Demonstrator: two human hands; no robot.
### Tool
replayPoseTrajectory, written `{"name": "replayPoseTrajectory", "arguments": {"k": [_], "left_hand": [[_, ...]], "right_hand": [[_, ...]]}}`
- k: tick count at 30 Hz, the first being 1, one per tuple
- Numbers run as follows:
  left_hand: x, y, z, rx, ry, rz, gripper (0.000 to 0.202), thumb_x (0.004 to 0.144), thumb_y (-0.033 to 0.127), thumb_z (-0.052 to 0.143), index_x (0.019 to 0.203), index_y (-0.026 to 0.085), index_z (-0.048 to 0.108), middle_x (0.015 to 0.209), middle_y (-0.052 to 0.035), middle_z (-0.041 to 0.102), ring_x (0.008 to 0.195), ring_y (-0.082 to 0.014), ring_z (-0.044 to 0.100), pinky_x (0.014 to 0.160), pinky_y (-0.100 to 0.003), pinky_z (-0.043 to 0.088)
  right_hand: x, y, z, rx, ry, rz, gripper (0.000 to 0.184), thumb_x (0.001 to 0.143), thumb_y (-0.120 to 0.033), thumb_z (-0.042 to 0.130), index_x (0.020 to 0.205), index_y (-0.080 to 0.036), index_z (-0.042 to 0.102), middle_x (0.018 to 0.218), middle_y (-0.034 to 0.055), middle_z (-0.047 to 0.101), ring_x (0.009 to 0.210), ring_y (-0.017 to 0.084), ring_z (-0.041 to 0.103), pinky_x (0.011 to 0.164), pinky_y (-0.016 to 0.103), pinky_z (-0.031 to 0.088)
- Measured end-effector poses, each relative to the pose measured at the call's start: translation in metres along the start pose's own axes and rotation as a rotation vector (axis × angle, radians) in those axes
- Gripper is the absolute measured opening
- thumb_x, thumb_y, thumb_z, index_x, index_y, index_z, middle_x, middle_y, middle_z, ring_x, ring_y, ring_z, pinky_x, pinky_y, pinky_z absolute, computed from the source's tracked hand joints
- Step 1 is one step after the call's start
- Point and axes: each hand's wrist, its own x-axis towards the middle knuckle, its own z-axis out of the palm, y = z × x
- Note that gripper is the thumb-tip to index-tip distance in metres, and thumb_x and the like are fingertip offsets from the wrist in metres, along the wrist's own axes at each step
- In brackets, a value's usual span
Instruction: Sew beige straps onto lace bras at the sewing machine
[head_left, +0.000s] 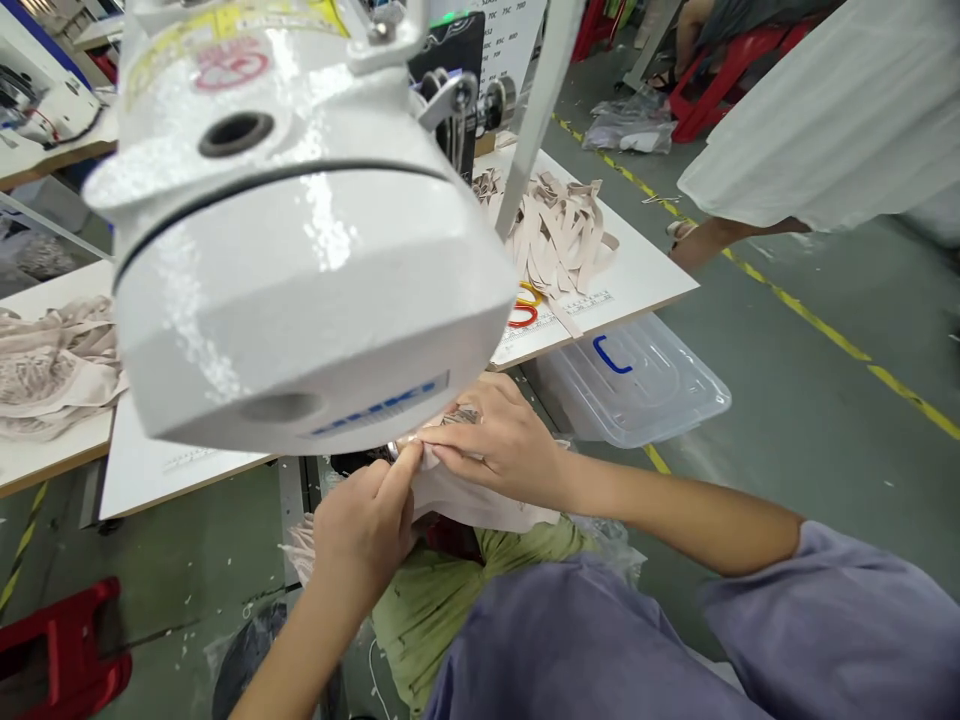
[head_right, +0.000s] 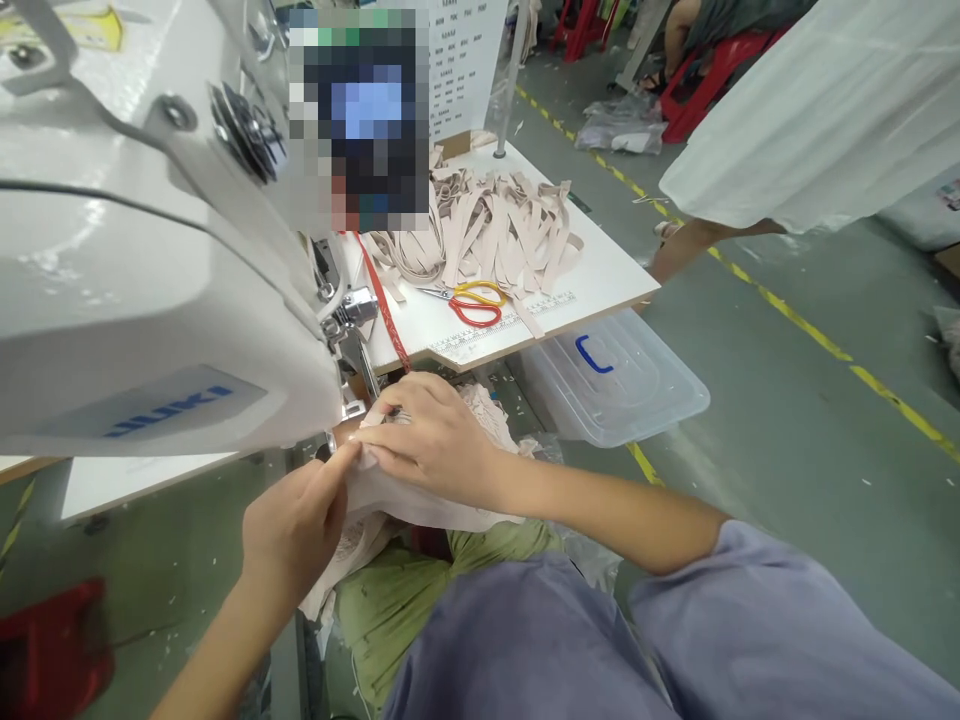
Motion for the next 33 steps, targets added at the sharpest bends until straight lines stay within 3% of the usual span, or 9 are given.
{"name": "replayPoseTrajectory", "arguments": {"k": [3, 5, 8, 10, 14, 18, 24, 33], "left_hand": [[0.002, -0.025, 0.005, -0.003, -0.008, 0.257, 0.044, 0.089, 0.005, 0.047, 0.128, 0.020, 0.057, 0.057, 0.0043, 0.050, 0.050, -0.0129, 0.044, 0.049, -0.030, 0.024], [0.004, -0.033, 0.008, 0.001, -0.012, 0.310, 0.046, 0.087, 0.004, 0.048, 0.127, 0.022, 0.058, 0.056, 0.0045, 0.049, 0.051, -0.0130, 0.045, 0.048, -0.031, 0.022], [0.007, -0.024, 0.008, 0.006, -0.005, 0.217, 0.042, 0.084, 0.004, 0.049, 0.121, 0.021, 0.060, 0.055, 0.0042, 0.050, 0.050, -0.0129, 0.047, 0.047, -0.030, 0.020], [0.008, -0.010, 0.005, 0.033, 0.001, 0.140, 0.039, 0.084, 0.006, 0.049, 0.118, 0.019, 0.061, 0.054, 0.0039, 0.051, 0.048, -0.0130, 0.046, 0.046, -0.030, 0.020], [0.010, 0.017, 0.001, 0.109, 0.010, 0.017, 0.032, 0.088, 0.009, 0.049, 0.118, 0.014, 0.061, 0.052, 0.0037, 0.050, 0.045, -0.0132, 0.045, 0.044, -0.031, 0.019], [0.015, 0.028, 0.000, 0.126, 0.001, -0.056, 0.029, 0.091, 0.012, 0.049, 0.117, 0.013, 0.061, 0.050, 0.0035, 0.049, 0.042, -0.0124, 0.044, 0.042, -0.030, 0.019], [0.026, 0.034, -0.003, 0.091, 0.053, -0.133, 0.020, 0.089, 0.010, 0.054, 0.104, 0.017, 0.064, 0.047, 0.0044, 0.045, 0.039, -0.0114, 0.037, 0.041, -0.029, 0.019], [0.022, 0.036, 0.001, 0.079, 0.067, -0.180, 0.016, 0.088, 0.011, 0.056, 0.101, 0.019, 0.064, 0.048, 0.0040, 0.044, 0.041, -0.0120, 0.036, 0.044, -0.030, 0.017]], "right_hand": [[-0.004, -0.002, 0.003, 0.062, -0.020, 0.061, 0.021, 0.094, -0.023, 0.054, 0.100, -0.026, 0.074, 0.086, 0.0044, 0.063, 0.086, 0.018, 0.058, 0.084, 0.035, 0.045], [-0.009, -0.004, 0.005, 0.186, -0.072, 0.157, 0.022, 0.096, -0.025, 0.053, 0.107, -0.025, 0.071, 0.088, 0.0044, 0.063, 0.084, 0.017, 0.059, 0.077, 0.031, 0.048], [-0.022, -0.008, 0.010, 0.410, -0.074, 0.387, 0.034, 0.095, -0.033, 0.057, 0.127, -0.023, 0.056, 0.104, 0.0065, 0.061, 0.077, 0.013, 0.059, 0.070, 0.028, 0.051], [-0.028, -0.008, 0.013, 0.497, -0.069, 0.460, 0.045, 0.092, -0.033, 0.059, 0.134, -0.023, 0.048, 0.118, 0.0105, 0.057, 0.079, 0.014, 0.059, 0.067, 0.029, 0.053], [-0.020, -0.003, 0.008, 0.488, -0.121, 0.442, 0.037, 0.091, -0.025, 0.055, 0.128, -0.025, 0.058, 0.129, 0.0112, 0.054, 0.102, 0.021, 0.059, 0.067, 0.029, 0.051], [0.003, 0.011, 0.002, 0.446, -0.112, 0.424, 0.026, 0.086, -0.021, 0.058, 0.109, -0.024, 0.069, 0.109, 0.0075, 0.061, 0.095, 0.022, 0.060, 0.073, 0.032, 0.051], [0.029, 0.022, -0.001, 0.549, -0.245, 0.440, 0.026, 0.077, -0.014, 0.057, 0.097, -0.021, 0.072, 0.094, 0.0043, 0.065, 0.093, 0.022, 0.061, 0.072, 0.028, 0.051], [0.038, 0.033, 0.004, 0.689, -0.253, 0.404, 0.034, 0.075, -0.015, 0.059, 0.106, -0.021, 0.073, 0.135, 0.0063, 0.061, 0.122, 0.025, 0.059, 0.103, 0.043, 0.049]]}}
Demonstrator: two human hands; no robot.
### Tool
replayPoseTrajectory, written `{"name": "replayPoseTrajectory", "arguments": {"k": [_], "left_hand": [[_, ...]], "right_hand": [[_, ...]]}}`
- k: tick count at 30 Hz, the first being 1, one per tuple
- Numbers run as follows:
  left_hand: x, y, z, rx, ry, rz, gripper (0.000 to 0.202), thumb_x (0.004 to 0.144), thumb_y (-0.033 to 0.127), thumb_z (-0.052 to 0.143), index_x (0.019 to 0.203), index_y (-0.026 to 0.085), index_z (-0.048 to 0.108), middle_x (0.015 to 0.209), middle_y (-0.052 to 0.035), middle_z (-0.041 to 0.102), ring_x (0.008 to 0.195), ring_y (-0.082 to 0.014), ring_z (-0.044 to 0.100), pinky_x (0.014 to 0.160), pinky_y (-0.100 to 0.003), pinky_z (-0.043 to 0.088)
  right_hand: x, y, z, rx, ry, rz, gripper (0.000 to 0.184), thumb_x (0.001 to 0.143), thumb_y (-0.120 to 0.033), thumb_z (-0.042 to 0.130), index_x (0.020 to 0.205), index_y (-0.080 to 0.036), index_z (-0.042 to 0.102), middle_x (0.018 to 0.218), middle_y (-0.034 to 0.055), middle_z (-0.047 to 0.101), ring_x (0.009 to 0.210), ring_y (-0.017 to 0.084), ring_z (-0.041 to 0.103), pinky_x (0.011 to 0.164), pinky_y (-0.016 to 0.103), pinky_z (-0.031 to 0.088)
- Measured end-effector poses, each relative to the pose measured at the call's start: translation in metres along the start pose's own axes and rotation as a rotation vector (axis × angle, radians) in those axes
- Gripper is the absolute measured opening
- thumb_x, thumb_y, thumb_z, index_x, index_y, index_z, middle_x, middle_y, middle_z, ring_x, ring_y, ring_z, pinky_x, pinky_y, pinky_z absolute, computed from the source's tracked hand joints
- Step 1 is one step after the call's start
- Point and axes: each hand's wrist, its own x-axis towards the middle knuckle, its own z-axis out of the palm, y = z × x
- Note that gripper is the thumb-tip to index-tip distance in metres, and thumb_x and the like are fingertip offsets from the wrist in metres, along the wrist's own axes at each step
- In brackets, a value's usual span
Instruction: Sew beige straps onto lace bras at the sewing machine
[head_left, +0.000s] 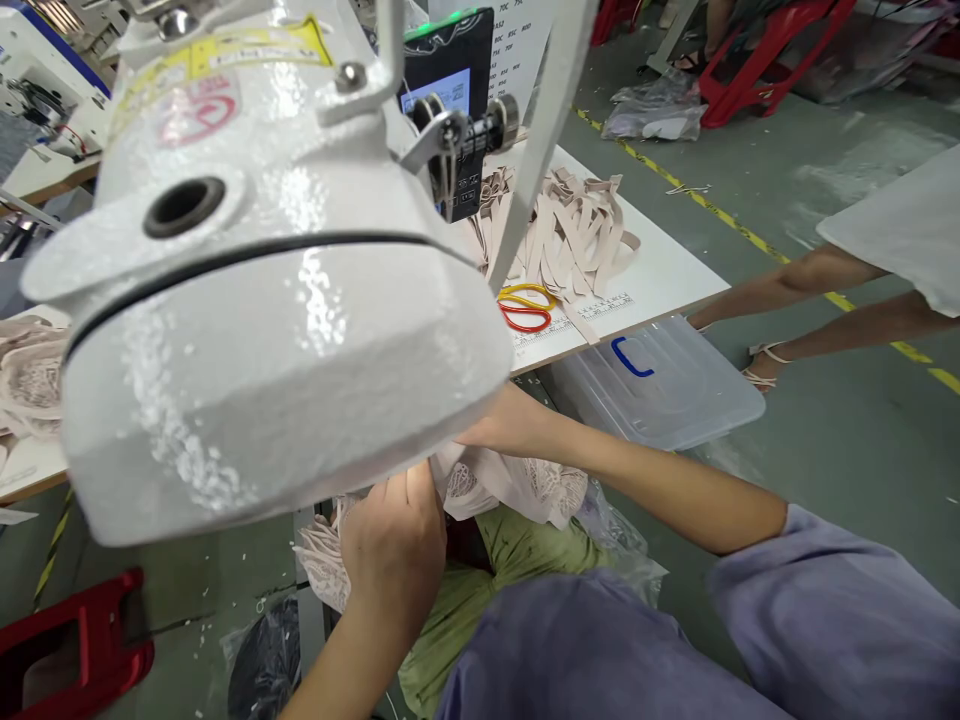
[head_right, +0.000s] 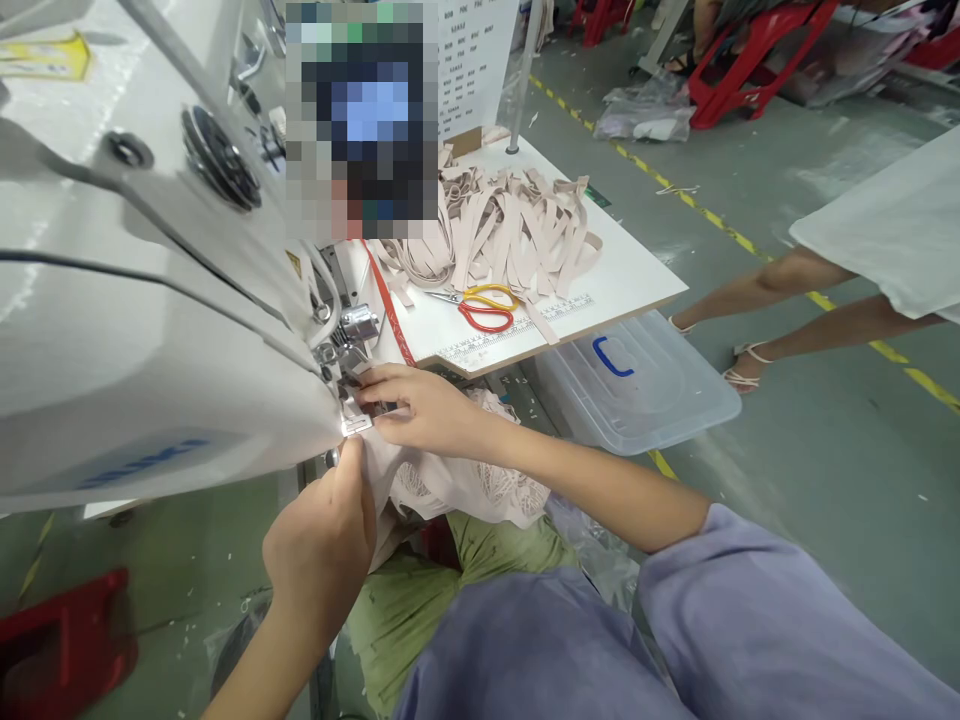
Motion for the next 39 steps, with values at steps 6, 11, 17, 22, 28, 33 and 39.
{"name": "replayPoseTrajectory", "arguments": {"k": [6, 11, 17, 22, 28, 33, 39], "left_hand": [[-0.003, -0.004, 0.003, -0.032, -0.007, -0.007, 0.014, 0.089, 0.012, 0.056, 0.098, 0.019, 0.064, 0.048, 0.0044, 0.041, 0.042, -0.0126, 0.037, 0.046, -0.031, 0.015], [-0.002, -0.002, 0.005, -0.040, -0.010, -0.024, 0.016, 0.091, 0.014, 0.054, 0.102, 0.020, 0.064, 0.046, 0.0049, 0.039, 0.042, -0.0132, 0.038, 0.046, -0.032, 0.015], [-0.002, 0.002, 0.002, 0.052, -0.055, 0.021, 0.024, 0.092, 0.015, 0.054, 0.114, 0.014, 0.062, 0.052, 0.0029, 0.053, 0.044, -0.0137, 0.047, 0.045, -0.030, 0.020], [-0.007, -0.002, 0.001, 0.070, -0.097, -0.044, 0.025, 0.094, 0.017, 0.047, 0.114, 0.013, 0.062, 0.053, 0.0019, 0.057, 0.045, -0.0149, 0.051, 0.044, -0.031, 0.020], [-0.008, -0.004, 0.005, 0.004, -0.080, -0.012, 0.029, 0.094, 0.017, 0.050, 0.120, 0.016, 0.062, 0.055, 0.0021, 0.062, 0.046, -0.0150, 0.053, 0.046, -0.030, 0.022], [-0.017, -0.011, 0.005, -0.048, -0.060, -0.101, 0.028, 0.095, 0.020, 0.050, 0.117, 0.018, 0.065, 0.062, -0.0008, 0.067, 0.055, -0.0160, 0.060, 0.050, -0.028, 0.029], [-0.022, -0.011, -0.005, -0.417, -0.105, -0.484, 0.029, 0.094, 0.042, 0.052, 0.109, 0.020, 0.064, 0.091, -0.0063, 0.072, 0.082, -0.0208, 0.068, 0.070, -0.028, 0.046]], "right_hand": [[0.000, 0.005, 0.001, 0.010, 0.013, 0.000, 0.034, 0.075, -0.015, 0.062, 0.106, -0.023, 0.073, 0.133, 0.0044, 0.063, 0.121, 0.025, 0.060, 0.106, 0.043, 0.048], [0.001, 0.003, -0.003, -0.028, -0.023, -0.041, 0.030, 0.077, -0.017, 0.059, 0.103, -0.019, 0.074, 0.135, 0.0080, 0.061, 0.115, 0.024, 0.062, 0.098, 0.038, 0.051], [-0.007, 0.005, -0.008, -0.035, -0.002, -0.063, 0.023, 0.080, -0.017, 0.054, 0.094, -0.017, 0.072, 0.123, 0.0067, 0.063, 0.103, 0.020, 0.061, 0.087, 0.033, 0.049], [-0.010, 0.010, -0.001, -0.059, 0.050, -0.091, 0.018, 0.082, -0.019, 0.057, 0.094, -0.018, 0.071, 0.108, 0.0049, 0.063, 0.094, 0.018, 0.059, 0.087, 0.032, 0.046], [-0.014, 0.011, -0.004, -0.063, 0.077, -0.054, 0.024, 0.084, -0.020, 0.060, 0.106, -0.021, 0.068, 0.113, 0.0051, 0.059, 0.088, 0.015, 0.056, 0.077, 0.028, 0.047], [-0.017, 0.009, -0.002, -0.036, 0.063, -0.004, 0.032, 0.082, -0.021, 0.064, 0.114, -0.022, 0.064, 0.124, 0.0063, 0.055, 0.076, 0.011, 0.052, 0.070, 0.027, 0.046], [-0.028, 0.019, 0.002, 0.056, 0.087, 0.081, 0.044, 0.084, -0.029, 0.067, 0.126, -0.022, 0.054, 0.117, 0.0042, 0.059, 0.063, 0.007, 0.044, 0.063, 0.025, 0.042]]}}
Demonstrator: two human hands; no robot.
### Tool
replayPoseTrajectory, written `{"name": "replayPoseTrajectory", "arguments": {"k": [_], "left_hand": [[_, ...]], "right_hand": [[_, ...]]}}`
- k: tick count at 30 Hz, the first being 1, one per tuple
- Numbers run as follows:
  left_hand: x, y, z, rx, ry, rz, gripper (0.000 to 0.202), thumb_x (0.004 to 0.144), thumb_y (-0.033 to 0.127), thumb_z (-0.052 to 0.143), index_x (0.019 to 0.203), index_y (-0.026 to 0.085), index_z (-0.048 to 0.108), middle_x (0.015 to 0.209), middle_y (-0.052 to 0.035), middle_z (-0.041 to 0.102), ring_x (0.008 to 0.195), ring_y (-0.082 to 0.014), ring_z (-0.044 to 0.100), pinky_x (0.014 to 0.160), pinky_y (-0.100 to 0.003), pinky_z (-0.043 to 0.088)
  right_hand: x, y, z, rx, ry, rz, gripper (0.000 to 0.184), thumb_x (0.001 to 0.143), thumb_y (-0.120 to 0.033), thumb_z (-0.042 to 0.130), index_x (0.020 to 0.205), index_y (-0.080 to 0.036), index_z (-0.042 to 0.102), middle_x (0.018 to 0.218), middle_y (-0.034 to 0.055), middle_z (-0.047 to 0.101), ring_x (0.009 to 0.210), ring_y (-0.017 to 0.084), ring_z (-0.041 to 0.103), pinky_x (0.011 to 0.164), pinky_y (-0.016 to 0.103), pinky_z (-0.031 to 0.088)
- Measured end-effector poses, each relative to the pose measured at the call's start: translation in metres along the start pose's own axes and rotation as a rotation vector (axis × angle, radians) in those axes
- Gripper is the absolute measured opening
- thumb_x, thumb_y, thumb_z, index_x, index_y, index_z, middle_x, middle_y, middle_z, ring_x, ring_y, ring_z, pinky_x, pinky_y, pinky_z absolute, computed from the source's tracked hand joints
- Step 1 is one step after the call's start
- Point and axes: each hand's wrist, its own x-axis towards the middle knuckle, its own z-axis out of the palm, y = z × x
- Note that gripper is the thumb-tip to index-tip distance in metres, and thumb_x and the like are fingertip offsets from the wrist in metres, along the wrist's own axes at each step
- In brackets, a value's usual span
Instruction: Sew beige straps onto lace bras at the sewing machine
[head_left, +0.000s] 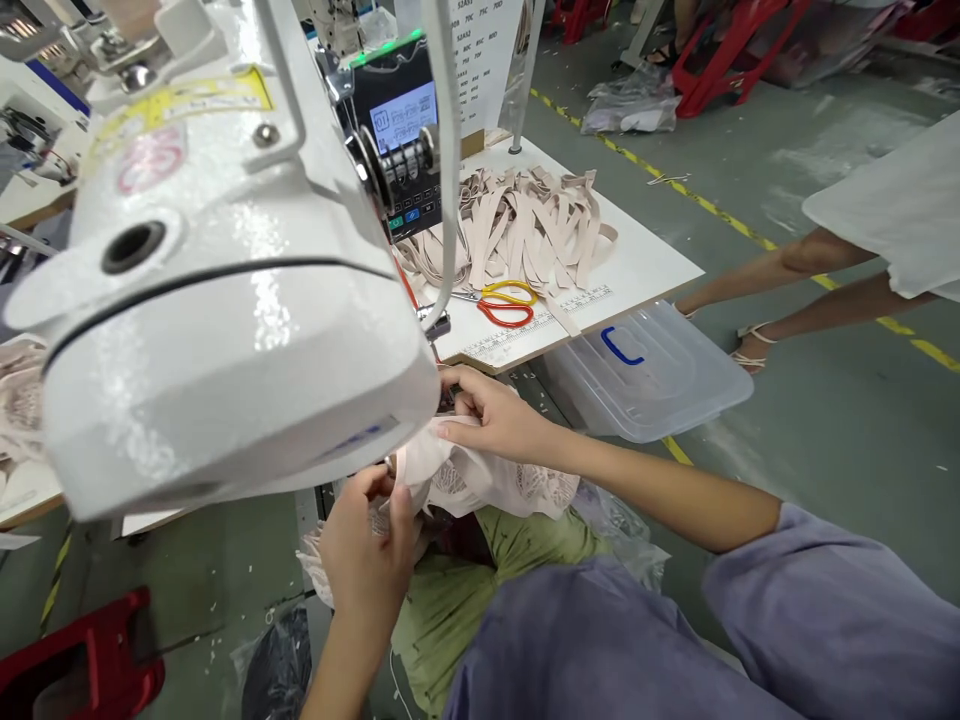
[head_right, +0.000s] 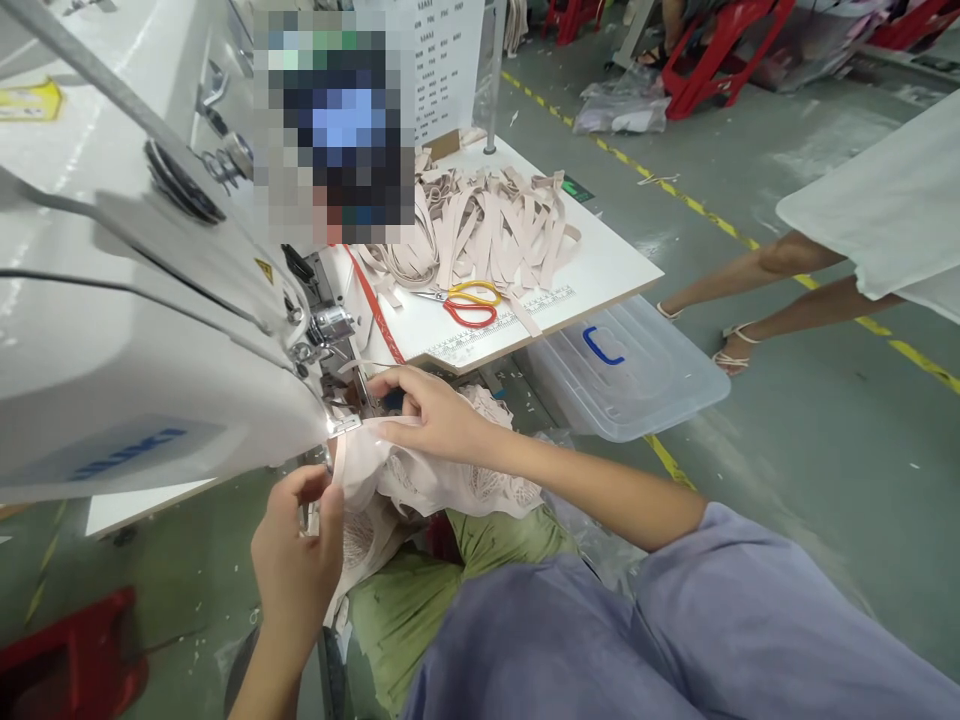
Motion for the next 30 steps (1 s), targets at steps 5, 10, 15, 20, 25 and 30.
{"name": "replayPoseTrajectory", "arguments": {"k": [5, 10, 15, 20, 25, 30], "left_hand": [[0.008, -0.008, -0.010, -0.421, -0.365, -0.307, 0.043, 0.092, 0.057, 0.052, 0.109, 0.019, 0.064, 0.106, -0.0085, 0.070, 0.096, -0.0244, 0.065, 0.083, -0.033, 0.049], [-0.002, -0.013, -0.012, -0.785, -0.743, -0.304, 0.036, 0.092, 0.049, 0.057, 0.109, 0.021, 0.071, 0.102, -0.0054, 0.071, 0.095, -0.0220, 0.064, 0.086, -0.031, 0.049], [-0.032, -0.027, -0.045, -0.822, -0.417, -0.442, 0.029, 0.091, 0.045, 0.061, 0.098, 0.019, 0.074, 0.077, -0.0010, 0.067, 0.068, -0.0136, 0.056, 0.063, -0.023, 0.044], [-0.041, -0.050, -0.070, -0.527, -0.400, -0.461, 0.029, 0.092, 0.044, 0.057, 0.094, 0.019, 0.072, 0.081, -0.0030, 0.069, 0.070, -0.0165, 0.059, 0.063, -0.026, 0.044], [-0.048, -0.072, -0.014, -0.334, -0.113, -0.482, 0.026, 0.083, 0.041, 0.066, 0.094, 0.018, 0.068, 0.095, -0.0084, 0.067, 0.090, -0.0222, 0.060, 0.078, -0.031, 0.046], [-0.060, -0.062, 0.049, -0.608, -0.257, -0.509, 0.042, 0.089, 0.053, 0.054, 0.090, 0.015, 0.071, 0.079, -0.0059, 0.070, 0.074, -0.0185, 0.064, 0.069, -0.029, 0.050]], "right_hand": [[-0.025, -0.002, -0.003, -0.016, -0.075, 0.061, 0.020, 0.092, -0.037, 0.060, 0.098, -0.018, 0.065, 0.084, 0.0004, 0.062, 0.069, 0.011, 0.051, 0.064, 0.025, 0.038], [-0.077, -0.031, 0.015, 0.300, -0.259, 0.129, 0.027, 0.093, -0.041, 0.062, 0.081, -0.017, 0.061, 0.071, -0.0021, 0.054, 0.064, 0.009, 0.048, 0.060, 0.023, 0.036], [-0.082, -0.044, 0.070, 0.745, -0.391, 0.336, 0.031, 0.086, -0.047, 0.070, 0.093, -0.018, 0.062, 0.083, -0.0011, 0.056, 0.072, 0.009, 0.051, 0.064, 0.021, 0.041], [-0.043, -0.017, 0.132, 1.121, -0.329, 0.602, 0.040, 0.077, -0.053, 0.076, 0.094, -0.020, 0.064, 0.080, -0.0018, 0.059, 0.072, 0.009, 0.054, 0.065, 0.020, 0.045], [-0.044, 0.032, 0.149, 0.840, 0.032, 0.463, 0.030, 0.078, -0.044, 0.076, 0.083, -0.018, 0.063, 0.077, -0.0005, 0.061, 0.073, 0.012, 0.059, 0.075, 0.026, 0.050], [-0.070, 0.060, 0.139, 0.171, 0.032, 0.024, 0.013, 0.087, -0.032, 0.064, 0.092, -0.020, 0.065, 0.101, 0.0066, 0.066, 0.097, 0.022, 0.063, 0.089, 0.039, 0.051]]}}
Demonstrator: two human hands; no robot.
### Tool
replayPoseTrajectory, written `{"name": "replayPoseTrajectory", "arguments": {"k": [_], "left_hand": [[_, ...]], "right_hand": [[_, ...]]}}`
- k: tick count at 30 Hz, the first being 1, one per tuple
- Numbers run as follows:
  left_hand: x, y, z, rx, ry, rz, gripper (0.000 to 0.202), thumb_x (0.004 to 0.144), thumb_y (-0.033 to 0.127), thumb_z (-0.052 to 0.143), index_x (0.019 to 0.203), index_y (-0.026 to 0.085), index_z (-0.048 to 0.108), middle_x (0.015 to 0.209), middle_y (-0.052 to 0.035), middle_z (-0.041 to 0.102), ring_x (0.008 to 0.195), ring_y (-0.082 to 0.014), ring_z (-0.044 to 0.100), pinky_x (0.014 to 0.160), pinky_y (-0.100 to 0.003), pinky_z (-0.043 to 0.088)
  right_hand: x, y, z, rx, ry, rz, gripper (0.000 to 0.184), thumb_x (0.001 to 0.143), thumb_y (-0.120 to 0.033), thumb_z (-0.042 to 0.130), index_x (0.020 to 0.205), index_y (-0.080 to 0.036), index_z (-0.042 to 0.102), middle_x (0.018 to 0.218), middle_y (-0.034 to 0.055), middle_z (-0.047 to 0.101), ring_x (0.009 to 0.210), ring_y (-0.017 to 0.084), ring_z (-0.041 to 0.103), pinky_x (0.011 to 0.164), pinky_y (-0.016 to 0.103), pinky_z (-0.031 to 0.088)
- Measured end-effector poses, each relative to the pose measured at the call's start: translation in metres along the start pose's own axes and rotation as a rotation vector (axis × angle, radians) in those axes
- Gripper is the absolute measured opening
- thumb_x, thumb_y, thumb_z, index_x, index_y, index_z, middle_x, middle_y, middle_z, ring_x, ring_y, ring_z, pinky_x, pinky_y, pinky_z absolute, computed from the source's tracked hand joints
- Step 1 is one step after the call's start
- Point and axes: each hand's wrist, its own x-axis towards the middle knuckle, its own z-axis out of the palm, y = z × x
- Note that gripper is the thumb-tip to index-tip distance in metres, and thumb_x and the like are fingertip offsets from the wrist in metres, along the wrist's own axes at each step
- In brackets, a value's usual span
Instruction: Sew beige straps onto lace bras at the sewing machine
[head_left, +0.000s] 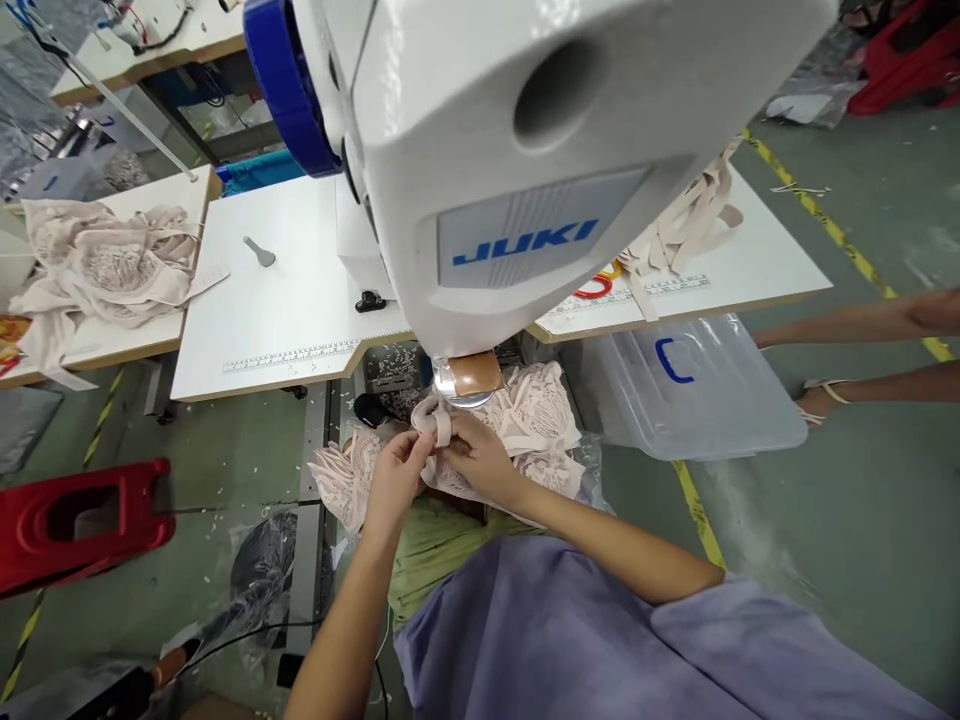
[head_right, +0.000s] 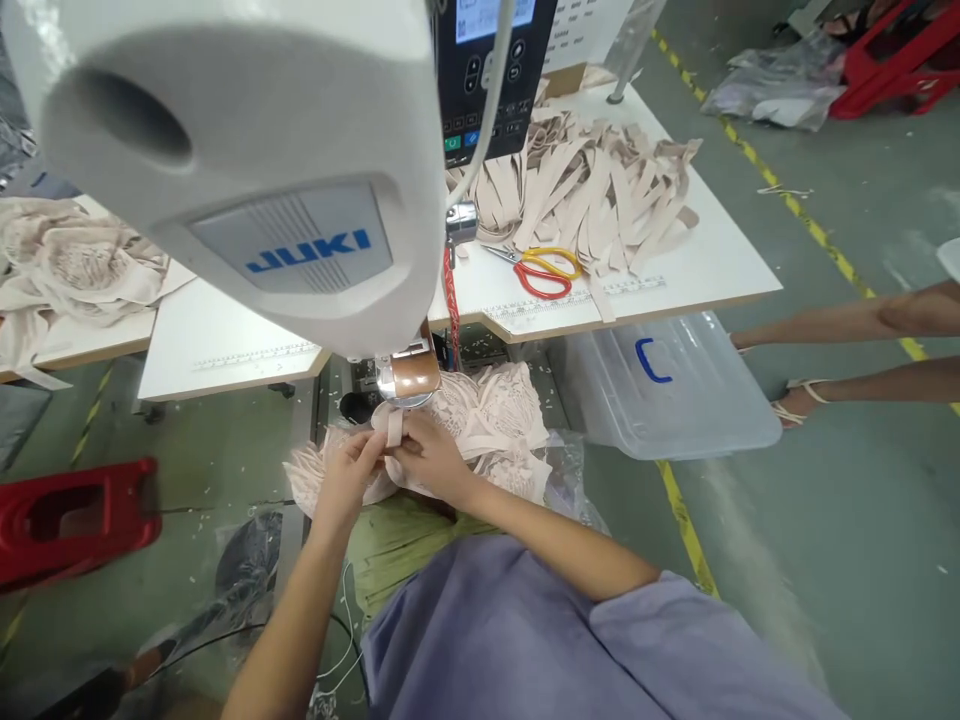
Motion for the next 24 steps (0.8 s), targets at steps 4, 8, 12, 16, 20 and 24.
{"name": "replayPoseTrajectory", "arguments": {"k": [4, 8, 12, 16, 20, 24], "left_hand": [[-0.006, 0.008, 0.013, -0.050, 0.040, 0.033, 0.039, 0.093, 0.048, 0.050, 0.101, 0.015, 0.070, 0.090, -0.0059, 0.071, 0.083, -0.0182, 0.063, 0.077, -0.028, 0.050], [-0.020, 0.027, 0.006, -0.003, -0.010, 0.072, 0.033, 0.093, 0.045, 0.054, 0.099, 0.018, 0.072, 0.079, -0.0029, 0.067, 0.076, -0.0177, 0.061, 0.072, -0.027, 0.047], [-0.028, 0.037, 0.006, -0.037, -0.037, 0.049, 0.034, 0.095, 0.045, 0.051, 0.107, 0.020, 0.071, 0.089, -0.0043, 0.071, 0.083, -0.0187, 0.064, 0.077, -0.028, 0.049], [-0.022, 0.039, 0.015, -0.029, -0.038, 0.037, 0.035, 0.096, 0.045, 0.048, 0.103, 0.017, 0.069, 0.085, -0.0047, 0.069, 0.079, -0.0180, 0.063, 0.071, -0.027, 0.049], [-0.015, 0.041, 0.020, 0.101, 0.023, 0.092, 0.037, 0.095, 0.048, 0.049, 0.079, 0.018, 0.064, 0.069, -0.0013, 0.063, 0.065, -0.0153, 0.057, 0.062, -0.025, 0.043], [-0.006, 0.037, 0.017, 0.166, 0.024, 0.115, 0.041, 0.093, 0.052, 0.051, 0.072, 0.019, 0.061, 0.065, -0.0004, 0.063, 0.062, -0.0156, 0.056, 0.060, -0.025, 0.040]], "right_hand": [[-0.011, -0.003, -0.024, -0.231, -0.112, -0.153, 0.011, 0.087, -0.031, 0.064, 0.088, -0.020, 0.066, 0.095, 0.0067, 0.065, 0.084, 0.019, 0.063, 0.076, 0.034, 0.053], [-0.006, -0.023, -0.047, -0.336, -0.084, -0.129, 0.028, 0.093, -0.040, 0.059, 0.113, -0.022, 0.068, 0.090, 0.0056, 0.068, 0.067, 0.015, 0.061, 0.065, 0.030, 0.052], [0.005, -0.036, -0.050, -0.411, -0.085, -0.225, 0.029, 0.095, -0.038, 0.059, 0.115, -0.020, 0.070, 0.110, 0.0096, 0.070, 0.071, 0.014, 0.065, 0.069, 0.031, 0.055], [0.002, -0.033, -0.042, -0.394, 0.012, -0.366, 0.020, 0.096, -0.026, 0.058, 0.107, -0.020, 0.073, 0.100, 0.0074, 0.074, 0.091, 0.017, 0.069, 0.080, 0.029, 0.056], [0.002, -0.023, -0.052, -0.565, -0.054, -0.539, 0.019, 0.096, -0.027, 0.056, 0.096, -0.024, 0.075, 0.099, 0.0034, 0.076, 0.089, 0.016, 0.069, 0.077, 0.028, 0.054], [0.048, -0.025, -0.123, -0.967, -0.187, -0.305, 0.024, 0.098, -0.030, 0.051, 0.112, -0.027, 0.070, 0.109, 0.0016, 0.073, 0.098, 0.015, 0.066, 0.083, 0.026, 0.050]]}}
